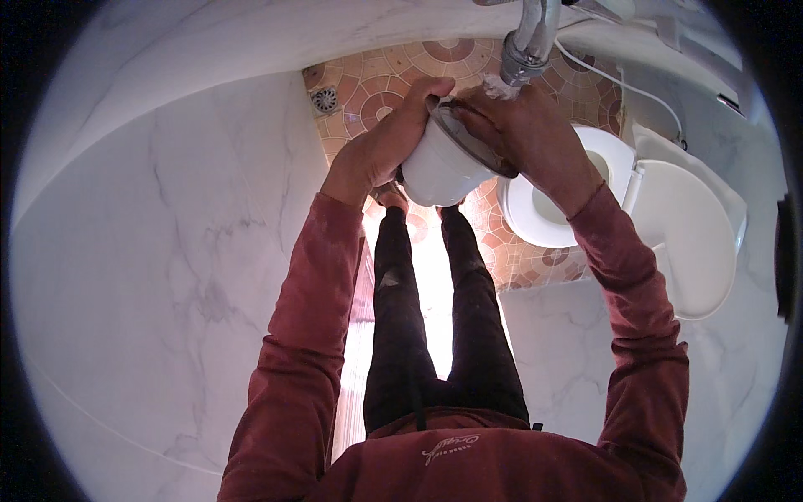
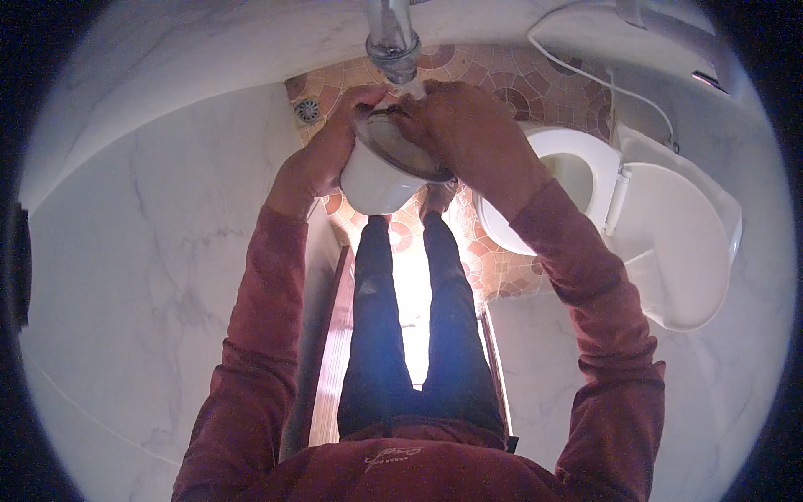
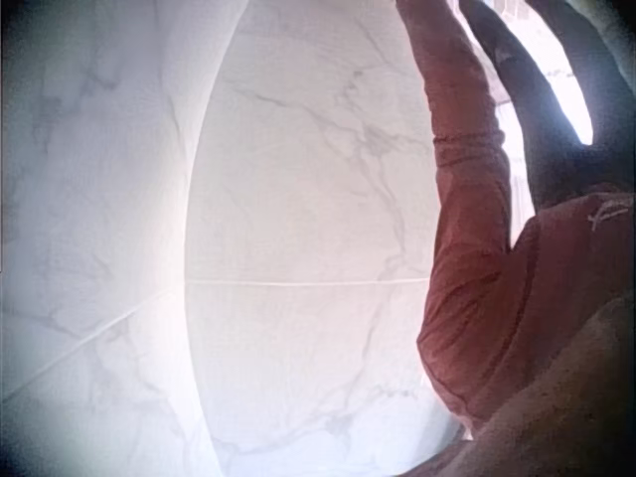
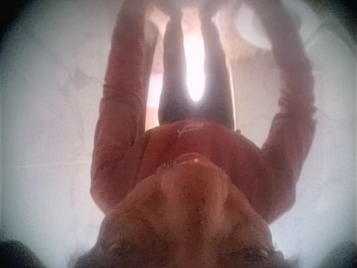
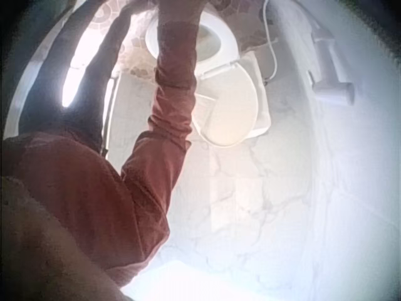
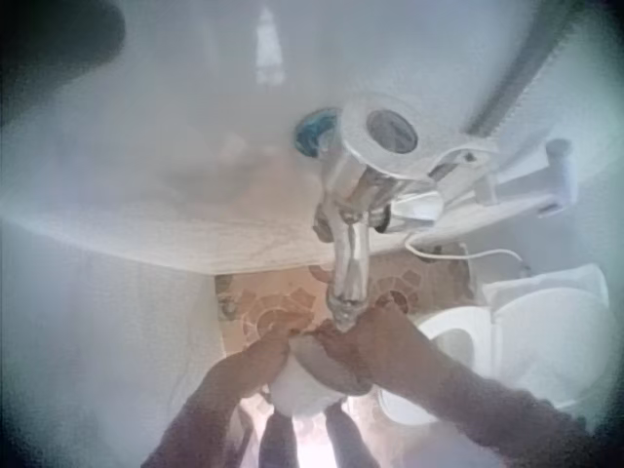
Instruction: The person removes a white plastic plumbing fitting from under a sink, then cleans it by hand at a sink and later at a bathroom tap. The person repeatedly wipes the fitting's interior and exterior surfaces with fingers and a cloth-like material.
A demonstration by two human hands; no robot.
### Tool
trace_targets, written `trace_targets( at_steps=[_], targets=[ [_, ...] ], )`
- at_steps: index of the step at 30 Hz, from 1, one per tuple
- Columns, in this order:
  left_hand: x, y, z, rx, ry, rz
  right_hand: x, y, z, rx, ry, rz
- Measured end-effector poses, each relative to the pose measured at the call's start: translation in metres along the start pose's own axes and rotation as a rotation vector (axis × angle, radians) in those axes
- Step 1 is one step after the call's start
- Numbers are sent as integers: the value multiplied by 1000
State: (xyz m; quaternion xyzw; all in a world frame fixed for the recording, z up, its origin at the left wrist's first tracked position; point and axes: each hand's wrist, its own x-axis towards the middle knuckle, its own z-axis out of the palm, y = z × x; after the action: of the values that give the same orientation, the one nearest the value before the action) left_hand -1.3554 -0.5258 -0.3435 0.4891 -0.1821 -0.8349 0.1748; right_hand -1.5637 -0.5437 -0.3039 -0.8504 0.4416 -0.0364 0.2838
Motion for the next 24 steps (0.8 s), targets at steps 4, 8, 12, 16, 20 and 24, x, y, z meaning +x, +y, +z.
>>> trace_targets(
  at_steps=[4,8,12,16,20,24],
  targets=[
    [-11,6,16,-60,63,-5,-2,-5,0,63,23,-4],
    [-5,-10,3,-144,-44,58,-4,-11,0,13,36,-73],
    [-12,-21,13,66,-62,281,-4,-16,-7,33,75,-134],
    [-10,-26,10,102,-33,283,-1,-17,-14,110,-3,-16],
    [-14,-36,-2,20,-9,238,-3,-15,-9,439,123,-45],
    [-33,-42,3,-447,10,359,-10,-21,-19,629,195,250]
  ],
)
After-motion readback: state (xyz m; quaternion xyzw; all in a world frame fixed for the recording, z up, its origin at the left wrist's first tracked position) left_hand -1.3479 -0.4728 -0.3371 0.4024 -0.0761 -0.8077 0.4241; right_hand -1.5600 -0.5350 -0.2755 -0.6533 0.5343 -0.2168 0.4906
